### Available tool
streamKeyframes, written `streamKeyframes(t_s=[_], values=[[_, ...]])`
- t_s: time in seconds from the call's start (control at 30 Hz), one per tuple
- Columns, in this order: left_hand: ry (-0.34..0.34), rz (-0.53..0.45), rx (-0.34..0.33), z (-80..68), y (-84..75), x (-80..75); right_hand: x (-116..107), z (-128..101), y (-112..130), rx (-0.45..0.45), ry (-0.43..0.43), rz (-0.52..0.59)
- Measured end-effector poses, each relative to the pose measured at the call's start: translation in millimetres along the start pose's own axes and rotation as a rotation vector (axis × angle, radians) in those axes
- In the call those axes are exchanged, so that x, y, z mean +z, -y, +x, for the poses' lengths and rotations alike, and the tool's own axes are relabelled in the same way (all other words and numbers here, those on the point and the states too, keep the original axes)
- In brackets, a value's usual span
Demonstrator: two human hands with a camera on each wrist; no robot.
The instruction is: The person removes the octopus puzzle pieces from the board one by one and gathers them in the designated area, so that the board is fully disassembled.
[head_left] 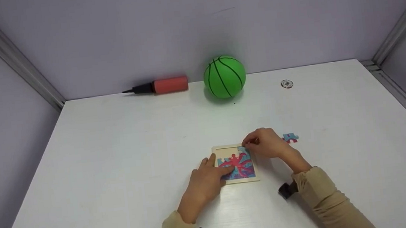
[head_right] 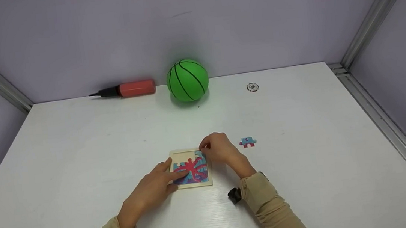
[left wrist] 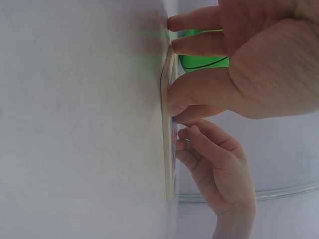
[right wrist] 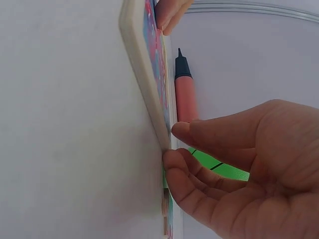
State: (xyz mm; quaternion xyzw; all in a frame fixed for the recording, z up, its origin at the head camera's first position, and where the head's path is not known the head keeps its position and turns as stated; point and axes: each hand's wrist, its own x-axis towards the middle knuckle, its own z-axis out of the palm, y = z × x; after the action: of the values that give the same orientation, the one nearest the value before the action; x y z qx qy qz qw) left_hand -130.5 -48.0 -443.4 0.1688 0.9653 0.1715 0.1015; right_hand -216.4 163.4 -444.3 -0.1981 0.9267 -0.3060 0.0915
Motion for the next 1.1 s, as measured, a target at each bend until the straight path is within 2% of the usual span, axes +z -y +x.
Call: streamKeyframes(t_s=[0.33, 0.77, 1.1], values=[[0.009, -0.003, -0.007, 0.8, 1.1, 1.1, -2.5, -1.4, 2.1, -0.047, 0.035, -0.012], [0.023, -0.011, -0.018, 1.4, 0.3, 0.6, 3.5, 0.4, 1.3, -0.012, 0.066, 0.030], [0.028, -0.001, -0.016, 2.1, 0.7, 0.3, 4.7, 0.8, 0.7, -0.019, 0.028, 0.071]])
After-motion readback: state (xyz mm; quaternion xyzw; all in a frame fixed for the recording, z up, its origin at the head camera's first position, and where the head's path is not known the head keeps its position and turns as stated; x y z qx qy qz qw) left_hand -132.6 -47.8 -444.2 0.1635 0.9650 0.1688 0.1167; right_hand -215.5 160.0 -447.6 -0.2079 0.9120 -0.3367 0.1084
